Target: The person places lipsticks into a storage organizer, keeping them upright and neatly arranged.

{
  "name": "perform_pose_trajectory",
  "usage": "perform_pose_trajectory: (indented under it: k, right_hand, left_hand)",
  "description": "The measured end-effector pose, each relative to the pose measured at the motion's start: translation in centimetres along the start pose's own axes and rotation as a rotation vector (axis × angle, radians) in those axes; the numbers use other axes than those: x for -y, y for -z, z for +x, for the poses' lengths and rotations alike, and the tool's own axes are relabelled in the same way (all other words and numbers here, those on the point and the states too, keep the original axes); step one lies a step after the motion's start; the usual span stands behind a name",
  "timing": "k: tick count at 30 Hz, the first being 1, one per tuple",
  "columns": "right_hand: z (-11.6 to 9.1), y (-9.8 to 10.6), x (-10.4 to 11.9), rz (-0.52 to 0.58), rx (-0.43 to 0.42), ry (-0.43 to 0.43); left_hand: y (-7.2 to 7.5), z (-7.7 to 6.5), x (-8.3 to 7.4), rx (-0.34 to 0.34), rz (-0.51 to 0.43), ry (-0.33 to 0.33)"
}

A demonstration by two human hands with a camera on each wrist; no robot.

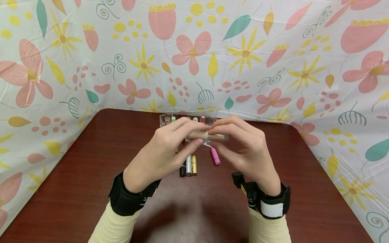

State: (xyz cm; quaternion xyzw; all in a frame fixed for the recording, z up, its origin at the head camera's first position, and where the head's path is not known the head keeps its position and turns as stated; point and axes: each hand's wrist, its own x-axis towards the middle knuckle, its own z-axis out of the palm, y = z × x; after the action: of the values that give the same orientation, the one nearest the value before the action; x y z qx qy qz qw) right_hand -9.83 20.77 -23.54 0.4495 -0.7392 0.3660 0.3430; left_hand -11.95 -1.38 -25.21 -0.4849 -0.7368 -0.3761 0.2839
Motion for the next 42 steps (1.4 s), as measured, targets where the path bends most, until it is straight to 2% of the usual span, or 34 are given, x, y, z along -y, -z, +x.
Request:
perform_pose_trajectory:
  k: [16,19,21,23,26,28,31,34,36,38,42]
  right_hand:
    - [-0.2,-0.5,-1.2,-0.042,0.018,-0.017]
    - [-0.5,-0.7,-1.9,-0.013,0.008,-0.064]
    - [-0.8,-1.2,-2.9,0.046,-0.003,-0.14]
    - [-1.2,-2.2,-4.3,0.127,-0.021,-0.252]
    - [-2.1,-4.2,-6.8,0.275,-0.077,-0.49]
    - [-2.9,-5.8,-8.5,0.396,-0.126,-0.68]
    - [-4.2,-8.0,-10.6,0.557,-0.199,-0.96]
    - [-5.4,-9.5,-12.0,0.588,-0.199,-1.164]
    - [-5.9,-10.2,-12.6,0.554,-0.159,-1.236]
    - [-6.2,-10.6,-12.9,0.526,-0.114,-1.271]
    - [-6.4,-11.1,-13.3,0.513,-0.048,-1.256]
  left_hand:
    - [0.0,-0.2,1.1,0.076,0.038,0.058]
    - [-0.3,-0.2,1.6,0.103,0.064,0.083]
    - [-0.9,-0.4,2.4,0.131,0.107,0.117]
    - [-1.7,-0.6,3.3,0.158,0.175,0.167]
    - [-3.8,-1.2,5.2,0.183,0.284,0.244]
    - [-5.4,-1.7,6.6,0.196,0.331,0.294]
    - [-8.0,-2.9,8.6,0.231,0.348,0.359]
    - [-10.0,-4.0,10.0,0.251,0.326,0.402]
    - [-10.8,-4.6,10.4,0.262,0.31,0.436]
    - [-11.2,-4.8,10.6,0.261,0.292,0.471]
    - [-11.4,-4.9,10.8,0.254,0.26,0.532]
